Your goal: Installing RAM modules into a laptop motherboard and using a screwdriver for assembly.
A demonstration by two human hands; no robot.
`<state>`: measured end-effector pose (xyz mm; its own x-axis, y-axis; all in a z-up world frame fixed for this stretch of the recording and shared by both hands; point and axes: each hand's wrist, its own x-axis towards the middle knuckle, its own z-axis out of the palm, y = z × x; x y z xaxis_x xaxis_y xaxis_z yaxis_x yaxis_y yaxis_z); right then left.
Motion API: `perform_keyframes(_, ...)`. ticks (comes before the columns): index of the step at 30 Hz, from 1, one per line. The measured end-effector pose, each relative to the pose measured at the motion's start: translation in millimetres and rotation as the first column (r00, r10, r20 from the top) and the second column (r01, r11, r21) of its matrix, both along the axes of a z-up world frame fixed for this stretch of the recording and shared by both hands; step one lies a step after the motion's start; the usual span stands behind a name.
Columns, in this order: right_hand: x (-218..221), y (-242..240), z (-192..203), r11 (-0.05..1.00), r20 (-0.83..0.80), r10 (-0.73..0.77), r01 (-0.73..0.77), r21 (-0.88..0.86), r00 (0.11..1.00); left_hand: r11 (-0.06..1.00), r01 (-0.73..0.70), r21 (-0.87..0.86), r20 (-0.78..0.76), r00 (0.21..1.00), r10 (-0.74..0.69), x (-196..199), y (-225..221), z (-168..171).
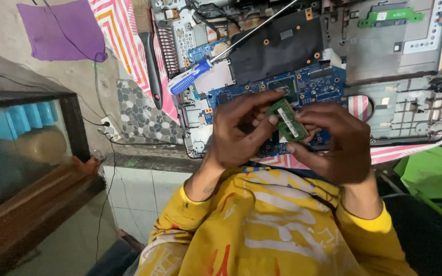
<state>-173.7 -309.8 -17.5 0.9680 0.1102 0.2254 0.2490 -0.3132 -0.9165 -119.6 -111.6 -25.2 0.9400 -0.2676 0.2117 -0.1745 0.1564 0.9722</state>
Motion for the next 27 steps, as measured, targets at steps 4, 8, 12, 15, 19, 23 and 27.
perform_keyframes(4,0.9,-1.1,-1.0,1.000,-0.022,0.007,-0.007,0.008,1.000,0.999,0.039,0.004,-0.046,0.998,-0.039,1.0,3.7,-0.4)
perform_keyframes(8,-0.1,1.8,-2.0,0.996,0.053,-0.064,0.066,-0.053,0.997,0.996,0.066,0.062,-0.052,0.997,-0.063,-1.2,5.5,-2.2)
perform_keyframes(12,2.9,6.3,0.6,0.994,0.096,-0.051,0.060,-0.087,0.994,0.993,0.070,0.095,-0.040,0.997,-0.067,-4.8,6.2,-6.3)
perform_keyframes(15,2.0,9.3,4.3,0.993,0.066,-0.086,0.092,-0.079,0.994,0.992,0.061,0.106,0.001,0.998,-0.062,-5.9,5.1,-9.9)
perform_keyframes(19,4.5,11.0,7.5,0.992,0.046,-0.070,0.074,-0.104,0.996,0.992,0.093,0.083,-0.004,0.996,-0.093,-3.2,7.9,-6.0)
perform_keyframes(23,5.2,18.1,16.0,0.984,0.066,-0.121,0.128,-0.120,0.991,0.988,0.089,0.127,0.016,0.996,-0.092,-8.0,10.9,-9.9)
perform_keyframes(27,4.5,20.5,19.8,0.979,0.020,-0.115,0.117,-0.169,0.993,0.992,0.064,0.106,-0.016,0.998,-0.062,-10.5,8.5,-8.3)
